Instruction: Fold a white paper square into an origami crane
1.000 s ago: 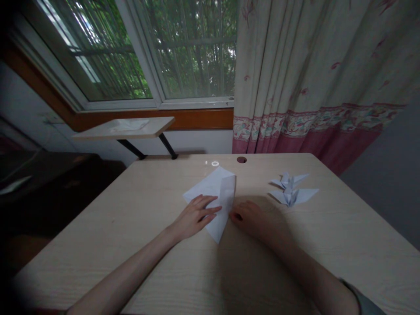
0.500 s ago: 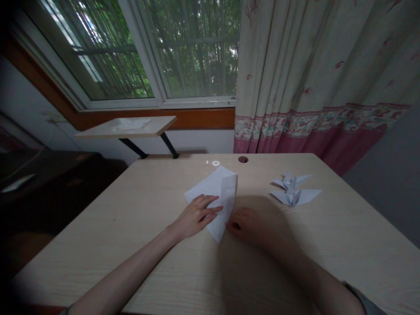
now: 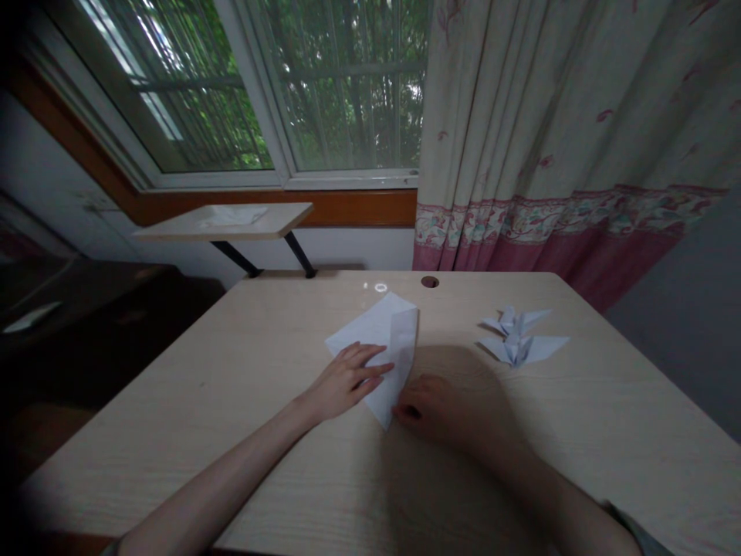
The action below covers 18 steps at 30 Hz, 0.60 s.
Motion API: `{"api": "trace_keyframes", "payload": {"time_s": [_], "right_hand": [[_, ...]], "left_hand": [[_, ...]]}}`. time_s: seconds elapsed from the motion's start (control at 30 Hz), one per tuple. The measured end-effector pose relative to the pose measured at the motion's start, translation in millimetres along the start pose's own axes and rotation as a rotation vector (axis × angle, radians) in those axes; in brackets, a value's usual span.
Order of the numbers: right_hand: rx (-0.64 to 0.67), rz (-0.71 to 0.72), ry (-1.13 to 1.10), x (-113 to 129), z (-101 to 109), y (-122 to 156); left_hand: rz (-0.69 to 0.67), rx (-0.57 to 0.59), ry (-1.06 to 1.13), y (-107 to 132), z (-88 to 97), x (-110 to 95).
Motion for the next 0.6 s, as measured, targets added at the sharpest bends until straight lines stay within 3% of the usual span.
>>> {"api": "trace_keyframes", "payload": {"time_s": [0.6], "right_hand": [[0.064,0.084,-0.052,14,1,5]], "left_hand": [[0.017,0.017,0.003,-3,3.4,-2]]}}
Point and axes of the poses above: each hand's wrist, its own y-axis away from the middle knuckle, its own z-axis out of the back of the hand, x = y × z, the point moved 1 cm from there along -y, towards the middle knuckle, and after that the axes turned 12 degrees about -x, right-handed, at the moved point
